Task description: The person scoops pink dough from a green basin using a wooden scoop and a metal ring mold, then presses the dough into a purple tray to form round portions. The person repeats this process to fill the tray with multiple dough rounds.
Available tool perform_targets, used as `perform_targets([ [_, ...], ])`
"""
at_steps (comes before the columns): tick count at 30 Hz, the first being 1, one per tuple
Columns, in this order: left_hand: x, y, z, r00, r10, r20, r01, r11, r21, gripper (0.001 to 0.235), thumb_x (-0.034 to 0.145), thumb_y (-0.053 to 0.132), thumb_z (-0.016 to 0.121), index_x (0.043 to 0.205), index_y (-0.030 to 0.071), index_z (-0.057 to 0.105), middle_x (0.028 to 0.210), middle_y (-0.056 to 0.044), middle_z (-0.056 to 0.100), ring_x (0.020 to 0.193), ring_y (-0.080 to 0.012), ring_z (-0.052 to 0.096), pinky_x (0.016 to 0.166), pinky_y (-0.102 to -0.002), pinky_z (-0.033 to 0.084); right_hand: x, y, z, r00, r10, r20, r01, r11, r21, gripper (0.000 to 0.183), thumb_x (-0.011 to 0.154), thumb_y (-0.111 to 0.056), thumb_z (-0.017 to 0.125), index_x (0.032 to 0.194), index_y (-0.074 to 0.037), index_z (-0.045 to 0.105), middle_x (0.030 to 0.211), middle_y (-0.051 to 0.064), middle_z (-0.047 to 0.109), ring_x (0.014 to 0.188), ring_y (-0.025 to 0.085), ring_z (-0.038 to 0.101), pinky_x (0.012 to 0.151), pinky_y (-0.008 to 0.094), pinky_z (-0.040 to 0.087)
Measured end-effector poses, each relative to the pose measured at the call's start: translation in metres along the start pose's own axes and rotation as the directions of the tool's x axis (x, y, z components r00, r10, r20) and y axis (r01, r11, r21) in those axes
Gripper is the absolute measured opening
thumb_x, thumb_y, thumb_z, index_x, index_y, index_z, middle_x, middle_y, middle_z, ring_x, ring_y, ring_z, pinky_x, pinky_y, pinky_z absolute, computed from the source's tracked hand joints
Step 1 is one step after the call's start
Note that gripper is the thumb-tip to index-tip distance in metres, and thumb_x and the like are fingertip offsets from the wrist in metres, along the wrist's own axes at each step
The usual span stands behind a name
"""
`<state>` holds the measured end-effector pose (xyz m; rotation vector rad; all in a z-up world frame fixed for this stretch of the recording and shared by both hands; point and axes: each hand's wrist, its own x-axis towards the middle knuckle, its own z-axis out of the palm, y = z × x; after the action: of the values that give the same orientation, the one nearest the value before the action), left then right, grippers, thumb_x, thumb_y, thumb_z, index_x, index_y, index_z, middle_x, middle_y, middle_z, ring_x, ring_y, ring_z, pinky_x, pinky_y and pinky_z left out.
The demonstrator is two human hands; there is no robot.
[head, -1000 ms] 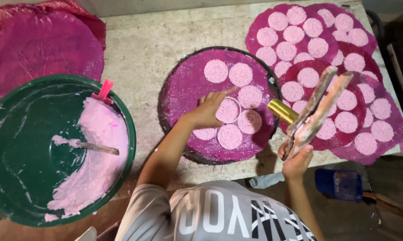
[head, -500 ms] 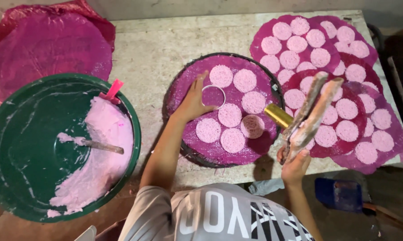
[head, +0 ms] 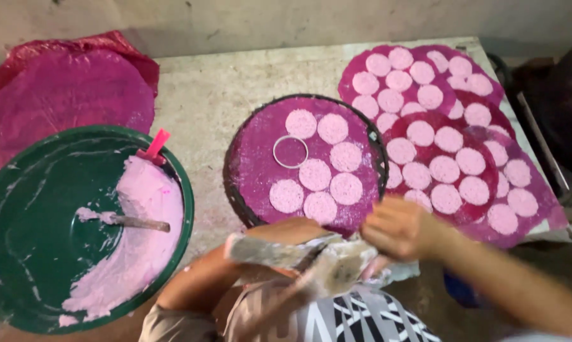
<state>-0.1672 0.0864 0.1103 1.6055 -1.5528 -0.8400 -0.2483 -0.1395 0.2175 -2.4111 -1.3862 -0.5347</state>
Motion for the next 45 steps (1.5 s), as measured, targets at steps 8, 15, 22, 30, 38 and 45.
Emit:
perform_targets([
  [8,-0.042,0.110,-0.034,0.958,-0.264,0.114,0.222,0.931,0.290,0.034,0.090,0.029,0.055,0.121,0.024,0.070,0.084,-0.016,0.072,0.080,-0.0360,0.072,0.072,-0.051,0.054,-0.034,-0.026,0.017,0.880,0.049,0.472,-0.373,0.686,0.625,0.057,0.109,-0.056,0.042,0.086,-0.006,0.058,0.065,0.009,0.056,0.056,0.028,0.059,0.056,0.042,0.047],
  [15,-0.062,0.116,-0.029,0.956,-0.282,-0.080,0.286,0.957,0.043,0.038,0.090,0.029,0.059,0.123,0.015,0.073,0.100,-0.018,0.076,0.092,-0.0350,0.071,0.077,-0.044,0.055,-0.049,-0.045,0.027,0.890,0.073,0.449,-0.445,0.348,0.825,0.056,0.113,-0.051,0.045,0.093,-0.001,0.060,0.074,0.012,0.059,0.067,0.030,0.063,0.062,0.042,0.047],
  [22,-0.134,-0.002,-0.012,0.852,-0.504,-0.143,0.480,0.860,-0.175,0.031,0.097,0.021,0.062,0.122,0.007,0.074,0.114,-0.016,0.075,0.105,-0.0264,0.070,0.089,-0.039,0.054,-0.071,-0.027,0.014,0.959,0.199,0.200,-0.283,0.695,0.661,0.045,0.111,-0.047,0.048,0.090,-0.009,0.061,0.075,0.008,0.064,0.069,0.024,0.067,0.065,0.038,0.054],
  [30,-0.144,-0.117,0.038,0.924,-0.381,-0.019,0.255,0.654,-0.712,0.028,0.097,0.011,0.067,0.122,-0.001,0.071,0.117,-0.014,0.073,0.106,-0.0196,0.069,0.093,-0.037,0.055,-0.021,0.069,-0.022,0.974,-0.200,0.104,0.222,0.787,-0.576,0.010,0.088,-0.015,0.080,0.094,-0.014,0.073,0.083,0.000,0.066,0.074,0.015,0.066,0.065,0.030,0.052],
  [38,-0.108,-0.037,0.031,0.595,-0.500,-0.629,-0.180,0.680,-0.711,0.023,0.082,0.002,0.065,0.104,0.003,0.058,0.080,-0.009,0.063,0.069,-0.0195,0.066,0.062,-0.033,0.054,0.053,0.040,0.012,0.930,-0.014,-0.367,-0.136,0.915,-0.380,0.025,0.100,-0.020,0.080,0.124,-0.021,0.077,0.141,0.015,0.044,0.136,0.032,0.036,0.113,0.044,0.040],
  [45,-0.163,-0.018,0.018,0.443,-0.407,-0.799,-0.140,0.849,-0.510,0.024,0.084,-0.002,0.066,0.106,0.004,0.061,0.088,-0.004,0.063,0.079,-0.0136,0.063,0.068,-0.030,0.054,0.086,0.001,0.064,0.919,-0.118,-0.376,-0.042,0.920,-0.389,0.045,0.091,-0.002,0.072,0.122,-0.034,0.077,0.136,0.010,0.045,0.131,0.030,0.038,0.109,0.044,0.041],
])
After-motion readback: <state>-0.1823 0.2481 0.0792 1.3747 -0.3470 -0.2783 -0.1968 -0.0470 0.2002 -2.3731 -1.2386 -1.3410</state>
